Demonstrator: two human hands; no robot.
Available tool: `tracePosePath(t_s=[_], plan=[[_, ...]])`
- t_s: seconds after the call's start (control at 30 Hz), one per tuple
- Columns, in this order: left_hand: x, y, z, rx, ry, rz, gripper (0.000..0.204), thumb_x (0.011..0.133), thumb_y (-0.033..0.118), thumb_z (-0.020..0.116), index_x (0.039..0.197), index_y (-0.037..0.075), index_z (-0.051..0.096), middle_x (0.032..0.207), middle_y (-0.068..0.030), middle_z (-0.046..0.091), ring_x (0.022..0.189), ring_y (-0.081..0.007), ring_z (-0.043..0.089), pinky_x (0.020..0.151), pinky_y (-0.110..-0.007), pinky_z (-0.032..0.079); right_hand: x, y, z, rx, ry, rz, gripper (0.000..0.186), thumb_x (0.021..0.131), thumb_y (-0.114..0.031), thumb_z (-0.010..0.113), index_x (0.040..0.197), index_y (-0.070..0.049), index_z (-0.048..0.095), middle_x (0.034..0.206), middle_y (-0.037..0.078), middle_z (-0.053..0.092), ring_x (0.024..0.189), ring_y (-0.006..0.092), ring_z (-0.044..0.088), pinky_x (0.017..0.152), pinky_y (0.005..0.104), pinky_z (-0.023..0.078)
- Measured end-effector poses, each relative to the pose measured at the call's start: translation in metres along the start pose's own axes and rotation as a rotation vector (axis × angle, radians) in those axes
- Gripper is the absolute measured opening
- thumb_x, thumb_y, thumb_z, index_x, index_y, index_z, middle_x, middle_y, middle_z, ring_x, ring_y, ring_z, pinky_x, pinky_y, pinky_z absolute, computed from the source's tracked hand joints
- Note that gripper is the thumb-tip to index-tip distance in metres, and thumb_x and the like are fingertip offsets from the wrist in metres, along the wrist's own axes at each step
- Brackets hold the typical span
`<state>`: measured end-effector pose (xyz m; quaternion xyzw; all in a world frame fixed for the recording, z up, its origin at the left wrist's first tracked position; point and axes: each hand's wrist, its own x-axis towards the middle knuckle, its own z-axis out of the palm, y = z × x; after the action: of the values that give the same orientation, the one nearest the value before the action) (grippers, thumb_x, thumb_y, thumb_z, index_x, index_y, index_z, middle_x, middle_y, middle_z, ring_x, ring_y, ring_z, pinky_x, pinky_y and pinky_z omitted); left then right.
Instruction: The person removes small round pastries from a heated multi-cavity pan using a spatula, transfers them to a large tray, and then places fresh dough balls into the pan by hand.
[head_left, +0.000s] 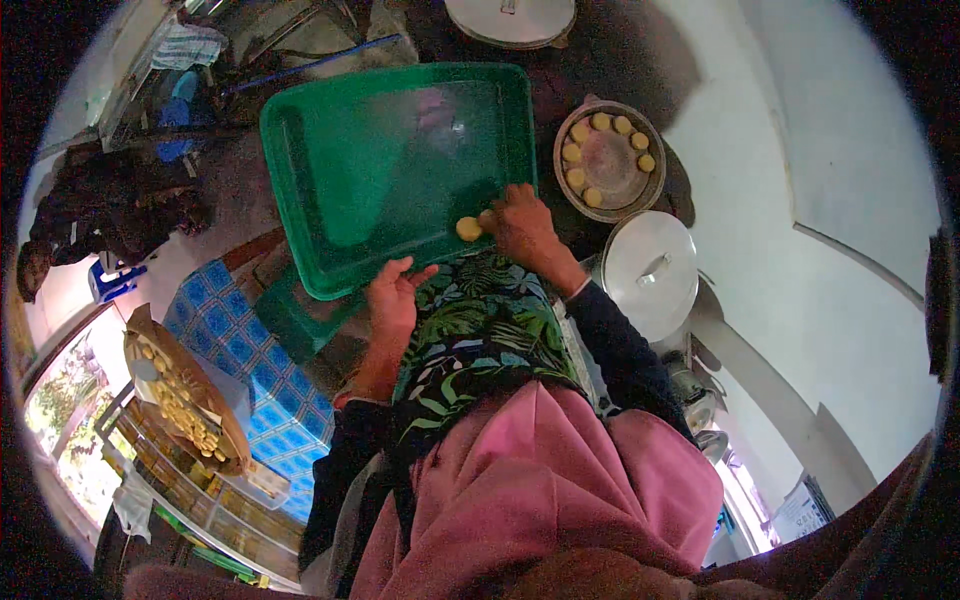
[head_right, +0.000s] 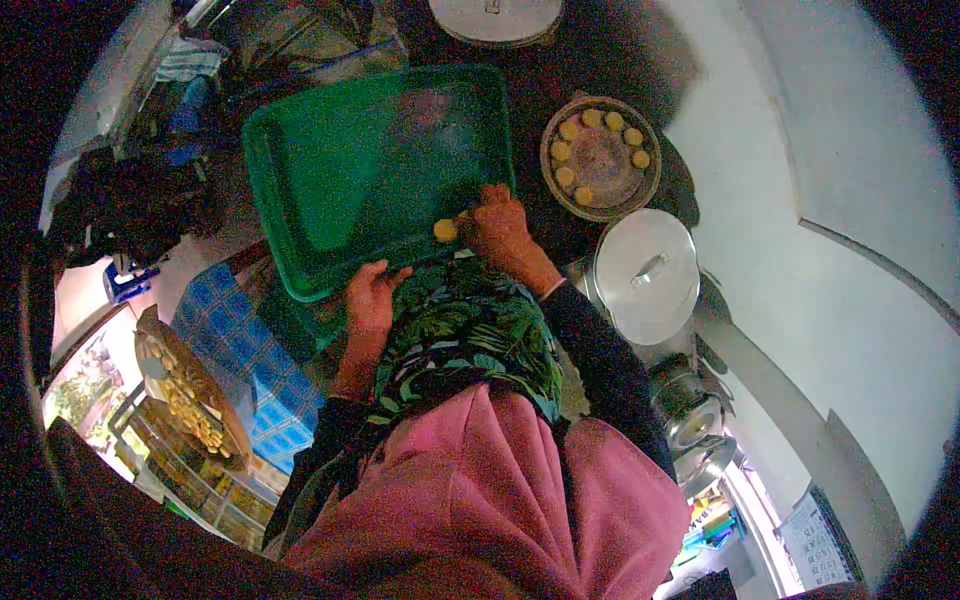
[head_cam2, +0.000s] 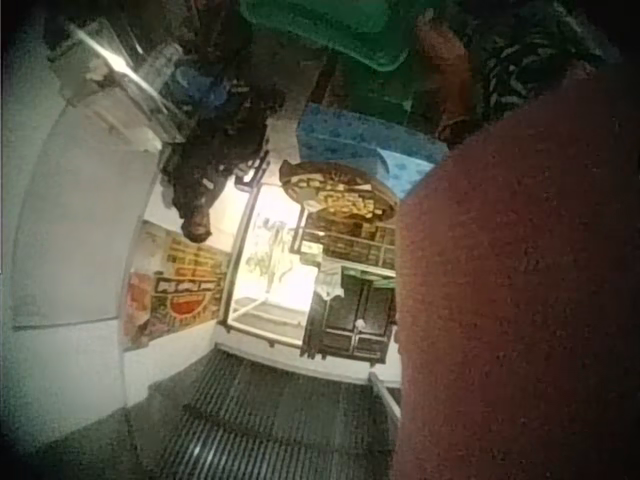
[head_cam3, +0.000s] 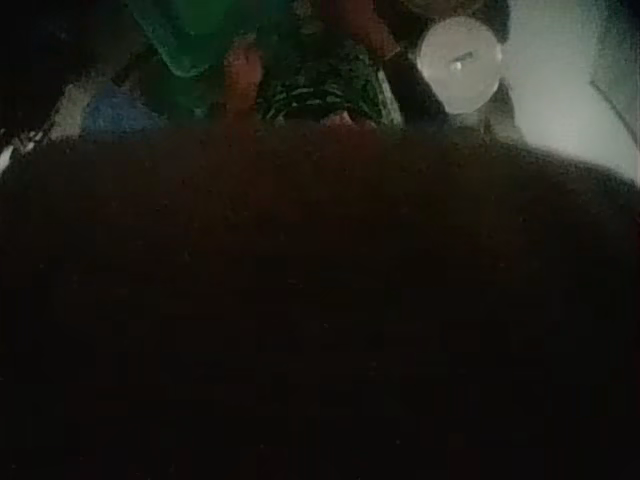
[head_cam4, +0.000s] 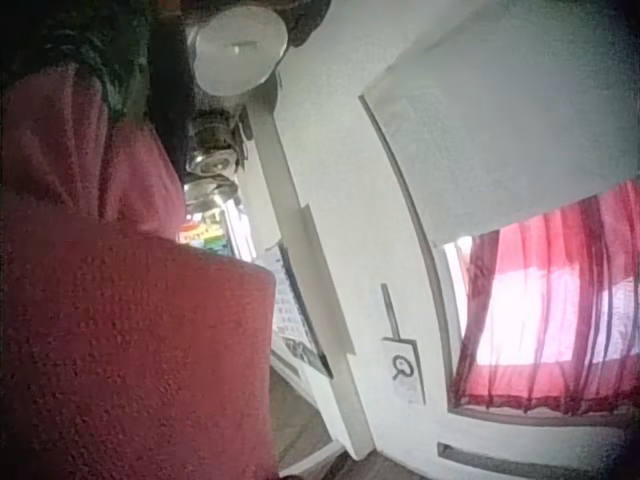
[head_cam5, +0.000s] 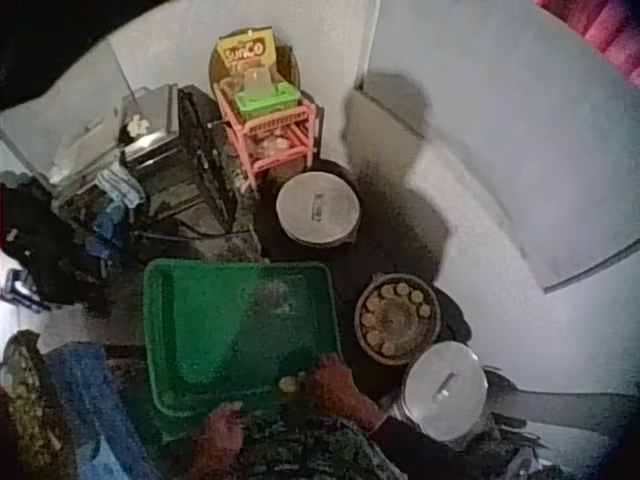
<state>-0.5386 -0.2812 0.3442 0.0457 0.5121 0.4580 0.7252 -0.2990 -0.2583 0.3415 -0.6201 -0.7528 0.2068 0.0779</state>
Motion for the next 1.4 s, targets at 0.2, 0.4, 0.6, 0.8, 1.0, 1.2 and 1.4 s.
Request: tracePosePath(t_s=[0.2,0.4,0.6,0.8,1.0,1.2,1.4], plan=[[-0.006,-0.007,0.002,-0.008,-0.037,0.005,0.008,0.074,0.002,0.054,0.082,0.002,0.055,0.085,-0.0056,0.055,0.082,-0.0196,0.055,0.068,-0.045,0.053,-0.007,0.009,-0.001,0.33,-0.009,0.172,0.022,0.068,-0.022,0.065,0.08,-0.005,0.06,0.083,0.015,0.054,0.082,0.0329,0.053,0.067,0.0413,0.045],[-0.011,-0.013,0.01,-0.005,-0.054,-0.043,0.017,0.074,0.001,0.053,0.09,0.003,0.054,0.088,-0.0053,0.056,0.083,-0.0204,0.055,0.07,-0.044,0.052,-0.012,0.025,-0.007,0.698,-0.111,0.261,0.023,0.064,-0.013,0.07,0.082,-0.002,0.062,0.085,0.01,0.058,0.077,0.0241,0.058,0.069,0.0321,0.045],[-0.011,-0.014,0.012,0.022,-0.064,-0.053,0.022,0.074,0.003,0.054,0.096,0.002,0.052,0.099,-0.0072,0.055,0.089,-0.0221,0.055,0.07,-0.042,0.053,-0.017,0.032,-0.025,0.936,-0.322,0.338,0.028,0.064,-0.009,0.071,0.089,-0.001,0.06,0.088,0.009,0.06,0.08,0.0162,0.058,0.072,0.0295,0.045],[-0.011,-0.026,0.001,0.028,-0.056,-0.069,0.02,0.073,0.003,0.054,0.093,0.003,0.053,0.095,-0.0069,0.056,0.086,-0.0228,0.056,0.07,-0.042,0.053,-0.028,0.037,-0.034,1.757,-0.149,0.58,0.04,0.074,-0.013,0.066,0.108,0.001,0.051,0.103,0.015,0.057,0.084,0.0212,0.059,0.07,0.0265,0.048],[-0.019,-0.022,-0.008,-0.005,-0.032,-0.109,0.015,0.073,0.005,0.054,0.087,0.001,0.055,0.091,-0.0098,0.057,0.085,-0.0262,0.056,0.073,-0.045,0.052,-0.022,0.024,-0.035,2.057,-0.081,0.607,0.047,0.078,-0.012,0.061,0.119,0.002,0.043,0.109,0.019,0.054,0.09,0.0288,0.058,0.071,0.0308,0.05],[-0.016,-0.045,0.001,-0.017,-0.015,-0.089,0.012,0.074,0.006,0.054,0.083,0.0,0.056,0.09,-0.0122,0.056,0.087,-0.0284,0.055,0.076,-0.047,0.051,-0.032,0.022,-0.03,1.909,0.01,0.483,0.037,0.082,-0.023,0.058,0.111,-0.001,0.049,0.112,0.012,0.054,0.097,0.0213,0.054,0.075,0.0305,0.047],[-0.034,-0.049,-0.004,-0.119,-0.043,-0.067,0.011,0.076,0.008,0.054,0.083,0.001,0.058,0.092,-0.0093,0.057,0.085,-0.0255,0.056,0.073,-0.047,0.052,-0.026,0.002,-0.027,1.989,-0.173,0.507,0.032,0.082,-0.022,0.059,0.107,-0.004,0.05,0.11,0.016,0.054,0.092,0.0221,0.055,0.073,0.0299,0.047]])
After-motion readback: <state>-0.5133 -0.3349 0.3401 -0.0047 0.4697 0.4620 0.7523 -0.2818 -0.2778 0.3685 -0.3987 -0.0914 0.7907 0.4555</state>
